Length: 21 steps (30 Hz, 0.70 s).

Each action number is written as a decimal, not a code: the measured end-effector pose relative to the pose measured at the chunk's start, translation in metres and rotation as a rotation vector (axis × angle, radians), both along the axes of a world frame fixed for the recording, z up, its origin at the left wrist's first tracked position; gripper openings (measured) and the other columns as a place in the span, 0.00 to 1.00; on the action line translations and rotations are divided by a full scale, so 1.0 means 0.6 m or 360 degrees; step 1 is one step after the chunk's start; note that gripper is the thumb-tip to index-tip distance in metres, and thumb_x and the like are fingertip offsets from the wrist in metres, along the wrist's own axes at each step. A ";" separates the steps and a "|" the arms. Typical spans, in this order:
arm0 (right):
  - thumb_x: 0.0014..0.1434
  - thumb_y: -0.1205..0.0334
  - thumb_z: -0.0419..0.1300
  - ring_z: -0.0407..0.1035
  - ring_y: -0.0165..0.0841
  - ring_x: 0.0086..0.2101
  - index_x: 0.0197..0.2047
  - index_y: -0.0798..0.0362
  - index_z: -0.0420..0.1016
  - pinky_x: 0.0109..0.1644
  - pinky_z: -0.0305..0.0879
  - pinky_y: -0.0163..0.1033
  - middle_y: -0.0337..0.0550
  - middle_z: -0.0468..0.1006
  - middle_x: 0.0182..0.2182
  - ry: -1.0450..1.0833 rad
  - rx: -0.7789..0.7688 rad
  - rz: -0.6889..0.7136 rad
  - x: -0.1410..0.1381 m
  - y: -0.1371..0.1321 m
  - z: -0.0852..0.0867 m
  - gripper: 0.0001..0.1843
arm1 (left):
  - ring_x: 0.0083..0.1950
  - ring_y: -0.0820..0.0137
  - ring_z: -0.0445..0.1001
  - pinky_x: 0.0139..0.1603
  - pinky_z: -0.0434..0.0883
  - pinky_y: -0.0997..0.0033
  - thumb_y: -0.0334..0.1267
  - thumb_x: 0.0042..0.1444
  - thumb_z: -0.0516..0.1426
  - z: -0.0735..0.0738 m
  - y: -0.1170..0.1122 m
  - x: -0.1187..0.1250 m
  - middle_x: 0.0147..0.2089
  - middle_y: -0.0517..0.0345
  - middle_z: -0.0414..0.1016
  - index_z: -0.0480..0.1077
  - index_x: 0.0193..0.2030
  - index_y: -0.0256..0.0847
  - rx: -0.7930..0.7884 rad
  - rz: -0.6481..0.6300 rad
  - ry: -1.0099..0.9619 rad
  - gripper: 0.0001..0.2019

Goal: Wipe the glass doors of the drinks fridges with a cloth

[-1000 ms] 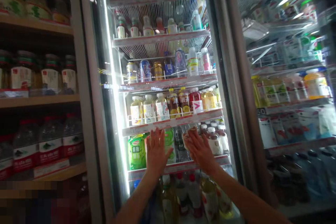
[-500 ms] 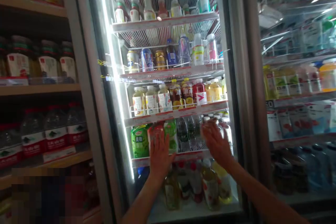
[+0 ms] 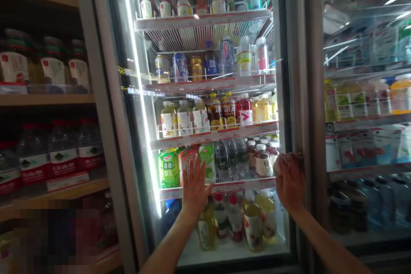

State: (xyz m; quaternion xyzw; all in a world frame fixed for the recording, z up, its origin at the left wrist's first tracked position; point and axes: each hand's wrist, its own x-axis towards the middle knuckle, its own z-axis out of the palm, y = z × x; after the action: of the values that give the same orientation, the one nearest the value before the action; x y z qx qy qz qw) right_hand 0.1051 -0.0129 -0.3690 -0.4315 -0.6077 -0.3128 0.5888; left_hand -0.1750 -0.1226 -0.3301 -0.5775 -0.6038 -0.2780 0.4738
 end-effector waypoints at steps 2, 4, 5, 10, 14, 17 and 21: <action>0.62 0.66 0.47 0.46 0.46 0.63 0.68 0.48 0.41 0.61 0.51 0.58 0.51 0.49 0.65 -0.0093 -0.0004 0.0076 -0.022 -0.011 -0.010 0.33 | 0.70 0.55 0.40 0.65 0.50 0.44 0.45 0.55 0.54 0.000 0.000 0.003 0.69 0.44 0.48 0.46 0.67 0.39 0.0005 0.0011 -0.0022 0.35; 0.61 0.68 0.47 0.46 0.44 0.63 0.68 0.46 0.41 0.61 0.50 0.57 0.49 0.49 0.65 -0.0313 0.0007 0.0163 -0.045 -0.024 -0.026 0.34 | 0.70 0.55 0.39 0.65 0.50 0.45 0.45 0.55 0.54 -0.001 -0.001 0.004 0.68 0.44 0.48 0.46 0.67 0.38 0.0017 0.0017 -0.0023 0.35; 0.60 0.70 0.47 0.47 0.43 0.63 0.68 0.45 0.41 0.61 0.51 0.56 0.48 0.50 0.65 -0.0425 0.0003 0.0198 -0.051 -0.028 -0.035 0.34 | 0.70 0.55 0.39 0.65 0.50 0.45 0.45 0.55 0.55 -0.001 -0.002 0.003 0.68 0.44 0.48 0.46 0.67 0.37 0.0022 0.0017 -0.0018 0.35; 0.61 0.68 0.48 0.47 0.44 0.63 0.68 0.44 0.37 0.60 0.54 0.57 0.48 0.49 0.65 -0.0249 -0.0011 0.0071 -0.008 -0.013 -0.073 0.36 | 0.70 0.54 0.41 0.65 0.51 0.45 0.46 0.54 0.55 -0.014 -0.003 -0.001 0.68 0.43 0.49 0.51 0.65 0.37 0.0002 -0.0019 0.0023 0.34; 0.60 0.68 0.47 0.44 0.46 0.64 0.68 0.47 0.38 0.58 0.55 0.58 0.51 0.48 0.66 -0.0094 -0.0052 0.0080 -0.036 -0.029 -0.087 0.35 | 0.70 0.54 0.41 0.65 0.50 0.44 0.47 0.55 0.55 -0.021 0.001 0.003 0.67 0.42 0.50 0.54 0.64 0.36 -0.0004 0.0009 -0.0028 0.32; 0.59 0.72 0.47 0.44 0.42 0.64 0.65 0.47 0.53 0.62 0.51 0.55 0.47 0.56 0.63 -0.0485 -0.0054 0.0304 -0.098 -0.063 -0.090 0.31 | 0.70 0.54 0.40 0.65 0.51 0.45 0.48 0.54 0.55 -0.020 -0.001 0.003 0.67 0.42 0.51 0.55 0.64 0.36 0.0005 0.0027 0.0002 0.33; 0.57 0.72 0.50 0.44 0.35 0.64 0.58 0.42 0.64 0.66 0.40 0.51 0.39 0.61 0.61 -0.0785 0.0039 0.0443 -0.085 -0.067 -0.092 0.27 | 0.70 0.54 0.42 0.64 0.53 0.46 0.48 0.53 0.56 -0.023 -0.008 -0.006 0.67 0.43 0.51 0.55 0.64 0.37 -0.0006 0.0012 0.0075 0.33</action>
State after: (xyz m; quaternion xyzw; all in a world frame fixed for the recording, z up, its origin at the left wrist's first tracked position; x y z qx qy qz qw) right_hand 0.0541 -0.0529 -0.4244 -0.2475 -0.7822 -0.3319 0.4656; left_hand -0.1784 -0.1276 -0.3438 -0.5825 -0.5953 -0.2613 0.4879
